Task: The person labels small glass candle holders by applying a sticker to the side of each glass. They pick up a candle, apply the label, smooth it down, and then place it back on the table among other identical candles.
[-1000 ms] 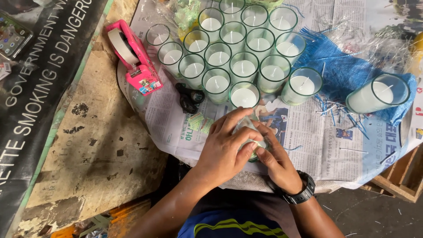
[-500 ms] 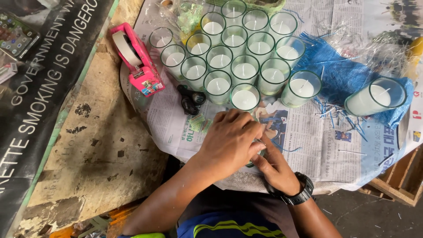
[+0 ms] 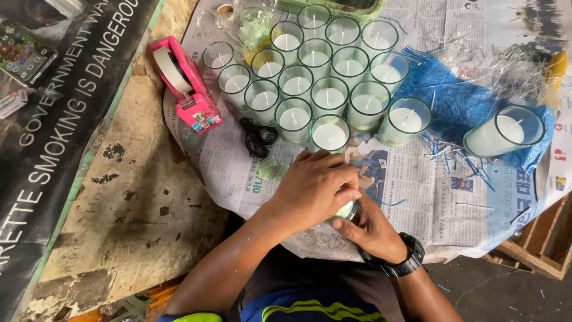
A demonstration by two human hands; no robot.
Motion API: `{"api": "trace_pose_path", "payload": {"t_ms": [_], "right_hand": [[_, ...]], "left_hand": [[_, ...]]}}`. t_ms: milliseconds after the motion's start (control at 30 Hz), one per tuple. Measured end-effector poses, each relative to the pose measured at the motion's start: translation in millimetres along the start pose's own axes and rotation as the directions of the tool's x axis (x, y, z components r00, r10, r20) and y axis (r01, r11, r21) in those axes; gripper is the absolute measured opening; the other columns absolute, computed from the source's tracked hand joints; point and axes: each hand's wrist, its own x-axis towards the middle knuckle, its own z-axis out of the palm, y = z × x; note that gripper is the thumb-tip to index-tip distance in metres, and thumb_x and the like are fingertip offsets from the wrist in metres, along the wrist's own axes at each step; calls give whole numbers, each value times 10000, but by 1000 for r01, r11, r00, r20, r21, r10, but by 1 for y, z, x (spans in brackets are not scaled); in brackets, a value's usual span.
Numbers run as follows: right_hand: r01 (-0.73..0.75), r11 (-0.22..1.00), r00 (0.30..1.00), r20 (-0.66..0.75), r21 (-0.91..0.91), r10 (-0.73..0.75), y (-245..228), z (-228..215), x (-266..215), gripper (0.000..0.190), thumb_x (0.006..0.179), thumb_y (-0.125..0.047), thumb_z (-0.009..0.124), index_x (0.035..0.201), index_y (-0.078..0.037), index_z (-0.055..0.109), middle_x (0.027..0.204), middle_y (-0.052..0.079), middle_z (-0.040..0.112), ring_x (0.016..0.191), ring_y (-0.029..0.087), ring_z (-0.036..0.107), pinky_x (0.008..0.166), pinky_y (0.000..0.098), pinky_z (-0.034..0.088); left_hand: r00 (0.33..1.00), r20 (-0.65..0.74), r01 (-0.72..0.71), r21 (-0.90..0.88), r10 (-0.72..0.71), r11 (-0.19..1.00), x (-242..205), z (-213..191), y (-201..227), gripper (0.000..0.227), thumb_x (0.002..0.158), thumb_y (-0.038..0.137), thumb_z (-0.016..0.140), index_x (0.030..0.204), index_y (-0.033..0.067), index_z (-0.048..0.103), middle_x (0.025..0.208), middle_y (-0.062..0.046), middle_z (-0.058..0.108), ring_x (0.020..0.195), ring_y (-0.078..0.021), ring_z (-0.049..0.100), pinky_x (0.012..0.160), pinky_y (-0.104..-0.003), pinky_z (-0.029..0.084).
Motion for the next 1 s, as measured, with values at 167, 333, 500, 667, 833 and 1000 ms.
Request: {"api": "trace_pose_path", "payload": {"t_ms": [167,333,500,667,833,1000], "right_hand": [[4,1000,1000,0,19,-4,-23,4,4,868,882,-300,808,1592,68,469,1501,358,583,1423,493,524,1145,684,412],[15,999,1000,0,30,-15,-49,10,12,885,871,-304,806,1594,71,457,1505,381,567,1423,520,512,1155,703,395],[21,999,999,-33,49,-20,-72,13,20,909,857,-309,804,1596,75,441,1510,410,546,1423,555,496,1169,730,371],[28,992,996,-85,125,-17,-50,10,16,749,993,-505,589,1505,40,566,1356,288,673,1241,397,632,1059,580,503],[40,965,978,-207,260,15,-36,0,14,548,1069,-409,500,1325,51,652,1141,197,800,1018,219,758,890,421,606],[-44,910,994,-73,413,81,-59,1,18,550,1070,-586,578,1139,-51,680,1055,58,670,974,204,632,914,373,466]], "left_hand": [[999,29,43,96,-46,994,0,4,1,202,928,346,736,826,250,590,863,26,579,860,-279,692,746,-452,518],[993,14,114,111,-116,987,1,-9,5,443,920,333,800,1301,216,606,990,-54,602,901,-361,729,744,-497,567],[979,23,205,-11,-204,979,-18,-55,7,729,961,478,747,1552,119,516,1192,-185,640,1051,-441,725,817,-584,590],[956,187,257,-170,-225,951,-30,-59,16,818,956,554,742,1514,-5,529,1113,-290,675,941,-495,763,735,-591,636],[993,91,91,-213,-73,973,-32,-46,23,881,829,546,858,1501,76,537,1185,-232,631,976,-496,744,739,-570,637],[937,196,-283,-57,289,957,-18,-70,39,664,846,312,985,1353,161,584,1504,-117,527,1186,-402,656,944,-514,572]]}}
